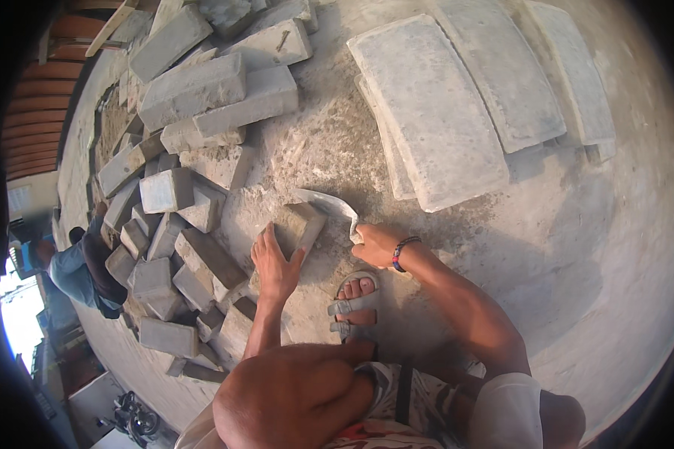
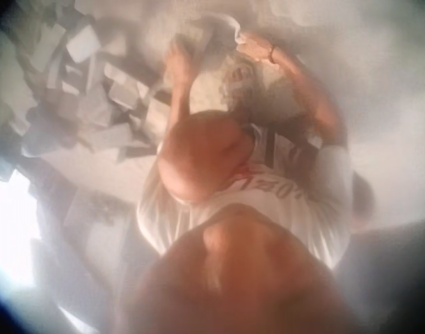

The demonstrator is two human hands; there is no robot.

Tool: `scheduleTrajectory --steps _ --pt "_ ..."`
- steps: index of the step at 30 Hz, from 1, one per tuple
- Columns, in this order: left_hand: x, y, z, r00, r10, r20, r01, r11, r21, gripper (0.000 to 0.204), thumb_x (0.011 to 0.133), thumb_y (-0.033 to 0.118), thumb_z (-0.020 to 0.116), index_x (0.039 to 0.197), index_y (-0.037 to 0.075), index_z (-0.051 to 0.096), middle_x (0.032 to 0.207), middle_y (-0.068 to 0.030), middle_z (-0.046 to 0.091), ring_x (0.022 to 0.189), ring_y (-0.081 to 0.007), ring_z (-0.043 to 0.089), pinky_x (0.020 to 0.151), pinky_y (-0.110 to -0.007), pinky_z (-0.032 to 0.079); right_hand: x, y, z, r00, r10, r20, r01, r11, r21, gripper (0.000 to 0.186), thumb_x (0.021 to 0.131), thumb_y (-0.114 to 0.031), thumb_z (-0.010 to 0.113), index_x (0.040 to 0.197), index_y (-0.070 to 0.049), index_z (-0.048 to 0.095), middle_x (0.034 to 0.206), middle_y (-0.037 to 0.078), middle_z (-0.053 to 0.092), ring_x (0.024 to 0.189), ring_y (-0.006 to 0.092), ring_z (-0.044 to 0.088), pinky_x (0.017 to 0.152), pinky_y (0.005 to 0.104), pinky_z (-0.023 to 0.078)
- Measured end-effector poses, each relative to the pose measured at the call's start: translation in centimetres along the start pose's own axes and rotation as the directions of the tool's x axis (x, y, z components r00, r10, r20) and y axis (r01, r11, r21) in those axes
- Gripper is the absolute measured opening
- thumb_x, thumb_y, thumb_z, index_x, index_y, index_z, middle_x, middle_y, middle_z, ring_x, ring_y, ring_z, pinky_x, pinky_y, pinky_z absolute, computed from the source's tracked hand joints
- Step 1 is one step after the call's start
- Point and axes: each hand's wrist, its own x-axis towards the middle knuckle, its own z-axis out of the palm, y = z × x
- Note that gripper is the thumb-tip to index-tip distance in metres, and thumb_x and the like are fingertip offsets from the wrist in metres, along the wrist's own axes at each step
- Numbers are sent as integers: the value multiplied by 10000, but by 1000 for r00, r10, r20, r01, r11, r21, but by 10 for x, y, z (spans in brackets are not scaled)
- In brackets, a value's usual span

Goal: The person repeatedly picks up rectangular stone blocks from a pile, holds them with the left hand, and uses a chisel in the right hand to chip away edges and surfaces. The person places each treated block onto a separate stack on the ground and continues the process with additional blocks.

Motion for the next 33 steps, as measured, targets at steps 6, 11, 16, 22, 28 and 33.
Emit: scheduleTrajectory --steps 6,11,16,22,28,33 --pt "14 4 0 997 9 -78 -26 975 -220 851 798 283 765 1434 -61 315 1317 -260 455 1207 -416 453 1035 -497 338 -35 -27 2 976 -143 -166 128 987 -99 395 865 -236 568 1102 79 544 947 289 671 907 446 652 800 503 516" --pt "31 39 -8 1000 1 -2 -1 1000 26 835 735 267 814 1424 47 396 1268 -197 501 1146 -376 493 981 -464 395 -2 14 13 998 -52 -41 52 999 3 394 865 -252 568 1031 105 577 891 299 670 852 411 680 771 484 517" --pt "34 22 -27 996 41 76 -40 999 -14 765 658 162 835 1343 111 498 1193 -153 518 1116 -348 511 952 -439 423 -27 11 11 991 -30 -129 48 989 142 418 878 -271 576 1050 110 563 873 307 663 845 408 680 747 464 512" --pt "-21 0 -110 992 32 -122 -70 945 -320 802 603 111 859 1323 51 511 1192 -152 509 1151 -330 530 1002 -417 432 -74 -20 -2 935 -237 -264 293 936 196 334 887 -224 613 996 80 529 773 300 639 756 430 667 668 467 504" --pt "-46 -21 -71 958 -38 -283 -72 927 -368 871 617 193 843 1377 9 458 1325 -156 451 1244 -310 466 1084 -400 352 -94 -57 17 831 -435 -348 505 851 142 313 899 -208 609 1016 49 475 649 262 599 638 446 625 577 492 483" --pt "-53 -28 -60 956 -93 -278 -35 906 -422 880 618 137 831 1394 10 437 1327 -155 443 1277 -307 433 1114 -411 316 -102 -73 40 844 -486 -226 511 857 69 344 908 -256 583 1036 41 465 668 261 608 690 454 630 640 533 484"
